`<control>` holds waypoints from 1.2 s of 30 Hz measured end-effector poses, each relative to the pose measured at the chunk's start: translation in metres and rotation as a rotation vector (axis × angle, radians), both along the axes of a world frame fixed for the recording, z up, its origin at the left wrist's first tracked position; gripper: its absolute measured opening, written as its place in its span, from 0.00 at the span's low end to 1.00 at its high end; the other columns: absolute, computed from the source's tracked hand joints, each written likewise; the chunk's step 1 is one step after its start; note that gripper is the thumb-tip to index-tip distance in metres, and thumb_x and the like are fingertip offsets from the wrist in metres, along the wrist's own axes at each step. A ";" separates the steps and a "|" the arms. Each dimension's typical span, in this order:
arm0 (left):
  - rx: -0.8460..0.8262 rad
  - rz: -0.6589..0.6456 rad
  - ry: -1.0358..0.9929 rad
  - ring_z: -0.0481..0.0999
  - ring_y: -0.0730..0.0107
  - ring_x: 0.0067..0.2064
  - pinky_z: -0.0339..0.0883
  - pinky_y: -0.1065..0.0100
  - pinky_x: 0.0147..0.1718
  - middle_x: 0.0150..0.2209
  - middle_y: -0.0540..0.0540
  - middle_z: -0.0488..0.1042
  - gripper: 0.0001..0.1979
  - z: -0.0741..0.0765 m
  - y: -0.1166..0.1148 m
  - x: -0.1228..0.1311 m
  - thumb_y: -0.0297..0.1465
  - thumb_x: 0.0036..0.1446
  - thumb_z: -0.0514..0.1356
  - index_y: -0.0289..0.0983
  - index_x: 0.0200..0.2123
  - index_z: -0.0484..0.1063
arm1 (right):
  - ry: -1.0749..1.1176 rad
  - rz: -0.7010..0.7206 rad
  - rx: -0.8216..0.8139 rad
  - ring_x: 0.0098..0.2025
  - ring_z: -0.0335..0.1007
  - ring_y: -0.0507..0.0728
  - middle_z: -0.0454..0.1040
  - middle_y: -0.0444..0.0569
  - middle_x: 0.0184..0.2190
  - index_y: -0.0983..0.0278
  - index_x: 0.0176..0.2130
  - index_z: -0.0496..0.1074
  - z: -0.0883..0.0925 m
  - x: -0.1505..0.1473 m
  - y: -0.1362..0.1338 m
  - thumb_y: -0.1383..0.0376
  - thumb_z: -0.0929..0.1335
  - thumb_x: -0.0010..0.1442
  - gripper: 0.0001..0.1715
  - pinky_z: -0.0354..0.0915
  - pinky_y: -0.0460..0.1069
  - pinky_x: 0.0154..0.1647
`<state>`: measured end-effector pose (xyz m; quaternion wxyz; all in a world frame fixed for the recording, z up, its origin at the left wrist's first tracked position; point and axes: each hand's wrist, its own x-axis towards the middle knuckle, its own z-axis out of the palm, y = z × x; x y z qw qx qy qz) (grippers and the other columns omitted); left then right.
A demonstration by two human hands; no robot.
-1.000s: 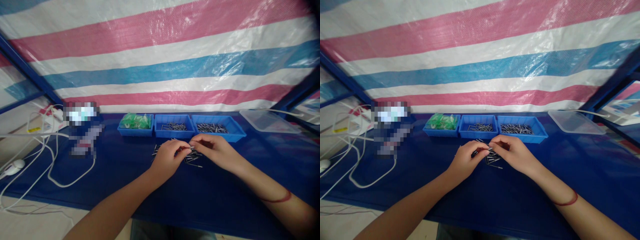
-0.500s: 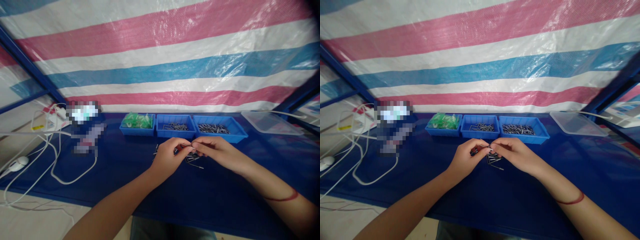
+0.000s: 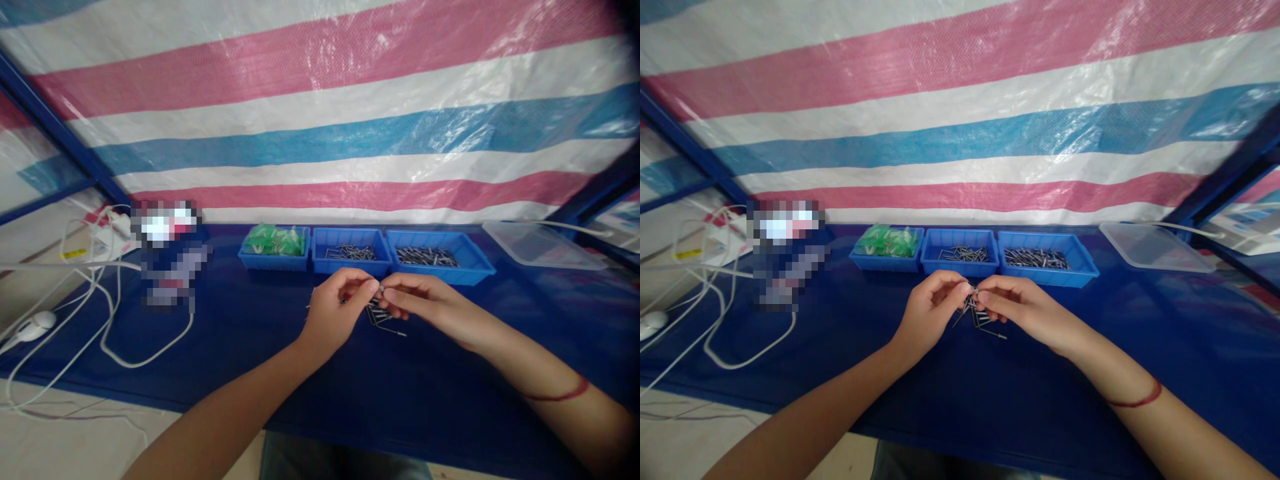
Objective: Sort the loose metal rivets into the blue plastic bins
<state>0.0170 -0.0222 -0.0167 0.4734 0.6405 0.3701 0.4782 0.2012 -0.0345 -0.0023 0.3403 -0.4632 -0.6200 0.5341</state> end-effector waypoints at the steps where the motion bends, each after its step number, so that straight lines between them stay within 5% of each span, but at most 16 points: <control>1: 0.006 0.001 0.005 0.72 0.75 0.32 0.65 0.73 0.33 0.32 0.48 0.75 0.07 0.000 0.000 0.000 0.33 0.58 0.60 0.35 0.36 0.73 | 0.001 -0.002 0.000 0.30 0.65 0.51 0.72 0.46 0.30 0.64 0.35 0.74 0.000 -0.001 0.000 0.52 0.68 0.58 0.17 0.61 0.47 0.33; 18: 0.164 0.049 0.312 0.69 0.74 0.29 0.62 0.73 0.30 0.29 0.50 0.72 0.07 0.003 -0.004 -0.001 0.33 0.61 0.56 0.36 0.36 0.70 | 0.059 -0.240 0.148 0.26 0.62 0.50 0.69 0.43 0.24 0.61 0.36 0.73 -0.002 0.001 -0.001 0.54 0.73 0.52 0.15 0.61 0.47 0.28; 26: 0.217 -0.046 0.449 0.73 0.71 0.32 0.64 0.70 0.34 0.31 0.49 0.75 0.10 0.004 -0.005 -0.001 0.34 0.64 0.52 0.37 0.43 0.69 | -0.223 -0.333 0.461 0.30 0.65 0.55 0.70 0.45 0.26 0.60 0.27 0.70 0.001 0.003 -0.001 0.51 0.68 0.57 0.17 0.62 0.50 0.32; 31: 0.405 -0.007 0.740 0.72 0.62 0.41 0.62 0.62 0.42 0.40 0.45 0.76 0.15 0.003 -0.001 -0.005 0.35 0.63 0.54 0.37 0.51 0.67 | -0.406 -0.617 0.611 0.33 0.68 0.60 0.74 0.50 0.33 0.59 0.33 0.72 -0.006 0.030 0.016 0.50 0.65 0.61 0.16 0.61 0.53 0.36; 36: 0.544 -0.090 0.982 0.68 0.59 0.46 0.58 0.60 0.41 0.45 0.46 0.74 0.12 -0.002 -0.001 -0.007 0.38 0.61 0.56 0.42 0.44 0.74 | -0.770 -0.557 0.770 0.38 0.71 0.64 0.76 0.55 0.36 0.60 0.40 0.74 -0.013 0.051 0.035 0.52 0.63 0.63 0.18 0.62 0.57 0.42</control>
